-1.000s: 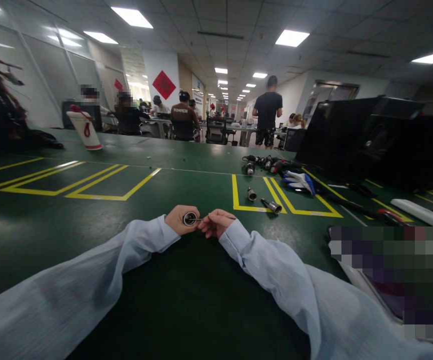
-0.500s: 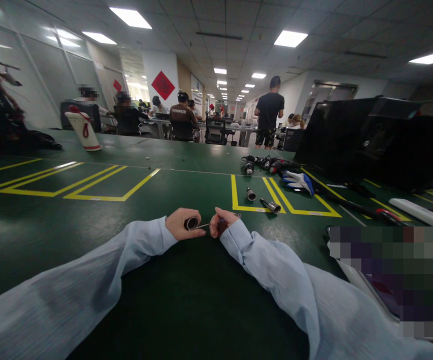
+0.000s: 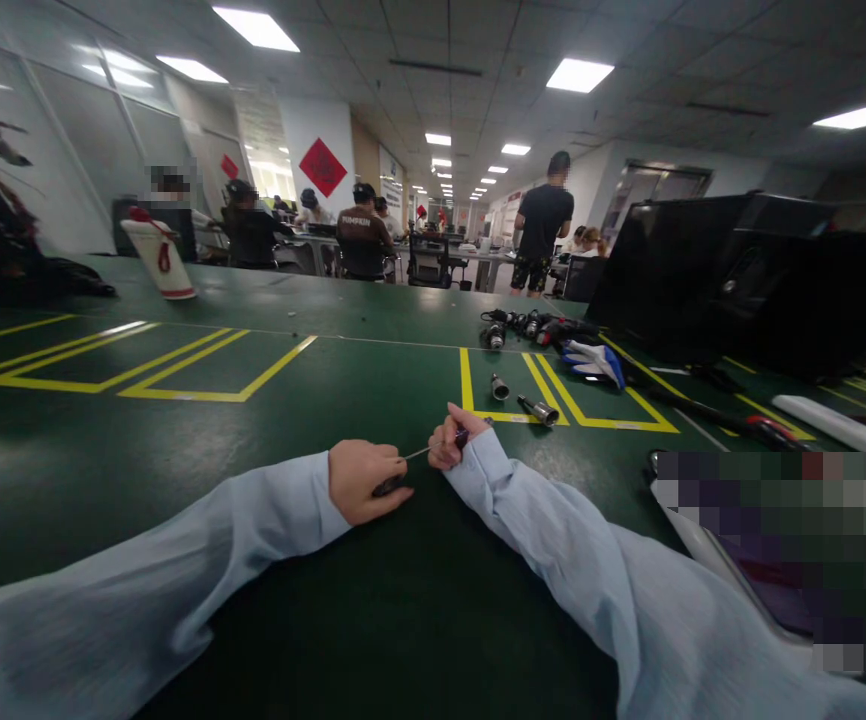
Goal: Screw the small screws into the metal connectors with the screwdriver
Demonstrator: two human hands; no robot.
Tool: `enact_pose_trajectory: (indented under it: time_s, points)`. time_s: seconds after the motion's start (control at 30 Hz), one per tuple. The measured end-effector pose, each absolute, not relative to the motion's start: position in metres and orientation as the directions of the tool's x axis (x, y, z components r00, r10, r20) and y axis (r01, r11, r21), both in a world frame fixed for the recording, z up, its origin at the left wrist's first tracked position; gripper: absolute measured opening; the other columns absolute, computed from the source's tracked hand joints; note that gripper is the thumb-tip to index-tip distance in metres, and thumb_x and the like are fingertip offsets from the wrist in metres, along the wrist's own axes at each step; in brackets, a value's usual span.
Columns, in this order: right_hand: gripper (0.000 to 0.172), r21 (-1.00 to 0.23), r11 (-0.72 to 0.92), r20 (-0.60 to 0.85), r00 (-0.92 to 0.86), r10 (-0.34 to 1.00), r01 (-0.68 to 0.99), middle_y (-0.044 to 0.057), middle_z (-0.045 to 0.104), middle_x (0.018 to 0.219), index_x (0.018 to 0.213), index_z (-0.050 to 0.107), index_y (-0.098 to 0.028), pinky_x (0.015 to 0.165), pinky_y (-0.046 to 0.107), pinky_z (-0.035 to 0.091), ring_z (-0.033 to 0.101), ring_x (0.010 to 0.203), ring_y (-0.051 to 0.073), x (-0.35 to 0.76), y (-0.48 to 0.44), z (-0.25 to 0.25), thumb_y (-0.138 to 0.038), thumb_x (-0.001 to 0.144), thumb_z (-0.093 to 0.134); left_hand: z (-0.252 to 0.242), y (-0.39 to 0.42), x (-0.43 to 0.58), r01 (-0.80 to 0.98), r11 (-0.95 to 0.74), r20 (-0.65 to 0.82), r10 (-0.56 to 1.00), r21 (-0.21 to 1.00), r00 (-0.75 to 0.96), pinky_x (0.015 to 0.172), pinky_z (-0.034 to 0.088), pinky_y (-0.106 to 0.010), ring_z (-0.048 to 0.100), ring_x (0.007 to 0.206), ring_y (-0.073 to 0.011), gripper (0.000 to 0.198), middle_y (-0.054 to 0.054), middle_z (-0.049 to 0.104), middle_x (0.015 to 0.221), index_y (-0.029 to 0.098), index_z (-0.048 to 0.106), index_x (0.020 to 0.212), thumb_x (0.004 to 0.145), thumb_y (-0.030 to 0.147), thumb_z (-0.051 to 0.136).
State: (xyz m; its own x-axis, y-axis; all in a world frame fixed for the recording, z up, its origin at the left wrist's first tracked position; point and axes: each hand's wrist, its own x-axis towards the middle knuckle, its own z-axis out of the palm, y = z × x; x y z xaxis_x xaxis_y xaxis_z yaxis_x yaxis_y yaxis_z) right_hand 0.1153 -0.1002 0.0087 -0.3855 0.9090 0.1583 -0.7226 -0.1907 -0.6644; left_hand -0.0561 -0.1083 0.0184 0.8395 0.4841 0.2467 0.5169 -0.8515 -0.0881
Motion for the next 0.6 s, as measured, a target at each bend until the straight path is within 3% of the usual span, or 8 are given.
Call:
enact_pose_trajectory:
  time_s: [0.13, 0.27, 0.4, 0.5, 0.6]
  points:
    - [0.059, -0.652, -0.206, 0.135, -0.379, 0.916, -0.73, -0.001, 0.031, 0.023, 0.032, 0.05, -0.016, 0.03, 0.02, 0.017, 0.027, 0.024, 0.008, 0.12, -0.099, 0.009, -0.027, 0.085, 0.026, 0.023, -0.128, -0.051, 0.455, -0.833, 0.206, 0.408, -0.316, 0.89, 0.043, 0.033, -0.026, 0.051, 0.045, -0.0142, 0.031, -0.003, 0.055, 0.056, 0.017, 0.053, 0.06, 0.078, 0.037, 0.038]
    - [0.052, -0.654, -0.168, 0.148, -0.343, 0.928, -0.738, -0.001, 0.036, 0.026, 0.035, 0.052, -0.016, 0.031, 0.02, 0.02, 0.031, 0.025, 0.008, 0.122, -0.099, 0.008, -0.028, 0.083, 0.034, 0.027, -0.14, -0.046, 0.42, -0.782, 0.177, 0.382, -0.461, 0.907, 0.045, 0.034, -0.029, 0.053, 0.047, -0.0167, 0.027, -0.005, 0.056, 0.058, 0.017, 0.055, 0.061, 0.076, 0.036, 0.042]
    - [0.049, -0.662, -0.185, 0.122, -0.348, 0.929, -0.727, -0.001, 0.039, 0.027, 0.036, 0.052, -0.016, 0.03, 0.02, 0.022, 0.033, 0.025, 0.008, 0.122, -0.096, 0.006, -0.029, 0.08, 0.038, 0.034, -0.143, -0.046, 0.377, -0.767, 0.151, 0.351, -0.519, 0.924, 0.045, 0.033, -0.03, 0.051, 0.048, -0.0169, 0.036, -0.006, 0.057, 0.06, 0.015, 0.057, 0.064, 0.075, 0.047, 0.043]
    - [0.044, -0.66, -0.23, 0.019, -0.321, 0.947, -0.716, -0.001, 0.041, 0.027, 0.037, 0.052, -0.015, 0.03, 0.02, 0.025, 0.034, 0.026, 0.008, 0.122, -0.093, 0.004, -0.029, 0.078, 0.041, 0.04, -0.142, -0.05, 0.371, -0.759, 0.183, 0.324, -0.535, 0.928, 0.046, 0.031, -0.03, 0.05, 0.049, -0.0163, 0.044, -0.006, 0.056, 0.06, 0.015, 0.057, 0.067, 0.075, 0.054, 0.04]
    - [0.021, -0.668, -0.193, -0.052, -0.213, 0.976, -0.719, -0.002, 0.049, 0.034, 0.049, 0.057, -0.015, 0.032, 0.018, 0.03, 0.041, 0.031, 0.007, 0.126, -0.09, -0.001, -0.021, 0.068, 0.053, 0.045, -0.14, -0.057, 0.369, -0.749, 0.22, 0.296, -0.55, 0.929, 0.048, 0.029, -0.03, 0.048, 0.052, -0.0159, 0.042, -0.006, 0.055, 0.062, 0.014, 0.056, 0.07, 0.076, 0.052, 0.039]
